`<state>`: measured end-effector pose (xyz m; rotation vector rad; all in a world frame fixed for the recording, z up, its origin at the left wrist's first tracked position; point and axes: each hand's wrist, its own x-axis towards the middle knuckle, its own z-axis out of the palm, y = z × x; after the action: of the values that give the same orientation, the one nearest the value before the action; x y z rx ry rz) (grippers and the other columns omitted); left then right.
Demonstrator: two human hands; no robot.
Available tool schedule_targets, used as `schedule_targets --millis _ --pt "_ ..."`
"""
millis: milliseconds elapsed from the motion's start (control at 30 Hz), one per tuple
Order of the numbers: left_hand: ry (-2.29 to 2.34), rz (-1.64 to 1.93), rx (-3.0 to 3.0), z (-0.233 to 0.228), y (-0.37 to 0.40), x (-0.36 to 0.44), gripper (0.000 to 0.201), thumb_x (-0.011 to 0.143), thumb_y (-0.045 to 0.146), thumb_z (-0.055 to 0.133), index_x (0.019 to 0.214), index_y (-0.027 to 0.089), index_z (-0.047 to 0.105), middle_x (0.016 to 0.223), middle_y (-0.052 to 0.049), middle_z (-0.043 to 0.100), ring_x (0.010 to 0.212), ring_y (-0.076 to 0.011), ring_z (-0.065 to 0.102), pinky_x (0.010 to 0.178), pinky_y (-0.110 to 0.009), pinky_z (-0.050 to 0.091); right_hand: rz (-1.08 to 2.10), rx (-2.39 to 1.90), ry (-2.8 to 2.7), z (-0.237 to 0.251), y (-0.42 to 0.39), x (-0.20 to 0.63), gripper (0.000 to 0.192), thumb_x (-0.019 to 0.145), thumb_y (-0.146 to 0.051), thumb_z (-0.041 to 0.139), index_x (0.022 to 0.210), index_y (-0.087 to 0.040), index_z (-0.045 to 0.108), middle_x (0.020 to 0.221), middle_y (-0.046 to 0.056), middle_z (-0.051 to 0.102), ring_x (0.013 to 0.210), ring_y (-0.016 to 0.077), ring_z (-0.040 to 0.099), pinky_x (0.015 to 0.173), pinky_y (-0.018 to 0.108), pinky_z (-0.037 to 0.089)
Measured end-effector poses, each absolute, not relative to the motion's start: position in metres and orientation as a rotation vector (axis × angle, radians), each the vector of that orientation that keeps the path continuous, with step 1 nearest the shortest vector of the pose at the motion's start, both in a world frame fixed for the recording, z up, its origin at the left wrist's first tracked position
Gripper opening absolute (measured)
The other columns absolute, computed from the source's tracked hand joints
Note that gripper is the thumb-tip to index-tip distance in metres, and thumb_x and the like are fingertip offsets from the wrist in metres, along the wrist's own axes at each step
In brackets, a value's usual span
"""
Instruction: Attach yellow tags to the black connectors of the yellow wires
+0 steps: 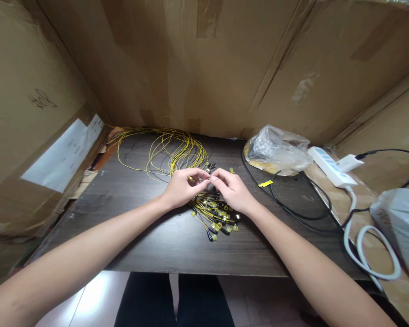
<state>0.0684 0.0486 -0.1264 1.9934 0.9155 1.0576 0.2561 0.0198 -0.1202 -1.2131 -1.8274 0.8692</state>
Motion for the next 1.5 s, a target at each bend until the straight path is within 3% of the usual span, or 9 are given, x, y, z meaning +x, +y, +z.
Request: schedule_targets --millis 133,333,533,600,833,1100,1300,1500 --pt "0.921 1.053 1.990 -0.1272 0.0496 0.0681 0.013 0.086 0.025 0.069 0.092 0.015 0.076 0.081 -0.004 0.075 0.065 -0.0114 0.064 0.060 -0.021 0.050 0.885 -1.202 -1.789 -0.1205 0.0204 0.2560 0.019 0.092 -0.038 0.056 0.087 -0.019 0.056 0.071 -0.002 0.054 0.061 0.0133 0.047 0.057 0.026 0.035" --pt "0.895 1.061 2.026 -0.1271 0.0483 0.0684 0.012 0.085 0.024 0.069 0.090 0.016 0.076 0.080 -0.003 0.075 0.062 -0.0105 0.062 0.058 -0.021 0.050 0.878 -1.226 -1.867 -0.1208 0.0202 0.2563 0.043 0.100 -0.046 0.040 0.068 -0.020 0.050 0.060 -0.002 0.048 0.057 0.0134 0.044 0.058 0.027 0.033" --pt "0.932 1.053 2.006 -0.1251 0.0485 0.0683 0.013 0.085 0.026 0.069 0.091 0.015 0.074 0.080 -0.004 0.075 0.065 -0.0120 0.064 0.059 -0.021 0.051 0.889 -1.207 -1.795 -0.1199 0.0197 0.2556 0.021 0.093 -0.040 0.055 0.088 -0.020 0.057 0.072 -0.001 0.055 0.063 0.0141 0.048 0.058 0.026 0.036" --pt "0.926 1.048 2.004 -0.1252 0.0490 0.0680 0.014 0.086 0.026 0.069 0.092 0.015 0.074 0.081 -0.004 0.075 0.066 -0.0122 0.065 0.058 -0.022 0.052 0.901 -1.209 -1.797 -0.1195 0.0199 0.2556 0.020 0.092 -0.039 0.056 0.087 -0.020 0.057 0.071 -0.002 0.054 0.062 0.0138 0.048 0.058 0.026 0.036" --pt "0.901 1.065 2.041 -0.1261 0.0479 0.0678 0.012 0.086 0.024 0.069 0.092 0.016 0.075 0.082 -0.004 0.075 0.066 -0.0114 0.065 0.059 -0.021 0.051 0.950 -1.221 -1.863 -0.1202 0.0203 0.2559 0.041 0.100 -0.042 0.038 0.069 -0.019 0.052 0.057 -0.003 0.047 0.054 0.0131 0.042 0.056 0.027 0.034" --pt "0.924 1.056 1.986 -0.1260 0.0490 0.0680 0.013 0.086 0.026 0.069 0.092 0.016 0.075 0.082 -0.003 0.076 0.067 -0.0124 0.066 0.059 -0.021 0.051 0.909 -1.211 -1.805 -0.1199 0.0194 0.2555 0.022 0.094 -0.039 0.053 0.089 -0.019 0.059 0.070 -0.002 0.053 0.063 0.0138 0.046 0.058 0.026 0.035" --pt "0.926 1.071 1.999 -0.1275 0.0495 0.0672 0.012 0.086 0.026 0.071 0.093 0.016 0.076 0.084 -0.004 0.076 0.068 -0.0129 0.067 0.060 -0.022 0.051 0.853 -1.226 -1.853 -0.1223 0.0198 0.2548 0.036 0.101 -0.042 0.041 0.072 -0.020 0.049 0.066 -0.002 0.047 0.062 0.0140 0.043 0.060 0.028 0.033" --pt "0.938 1.110 2.016 -0.1280 0.0477 0.0682 0.011 0.086 0.023 0.070 0.094 0.017 0.076 0.088 -0.004 0.077 0.070 -0.0125 0.067 0.061 -0.022 0.052 0.887 -1.214 -1.832 -0.1235 0.0203 0.2524 0.042 0.103 -0.047 0.038 0.071 -0.021 0.047 0.066 -0.001 0.048 0.063 0.0151 0.045 0.062 0.029 0.034"
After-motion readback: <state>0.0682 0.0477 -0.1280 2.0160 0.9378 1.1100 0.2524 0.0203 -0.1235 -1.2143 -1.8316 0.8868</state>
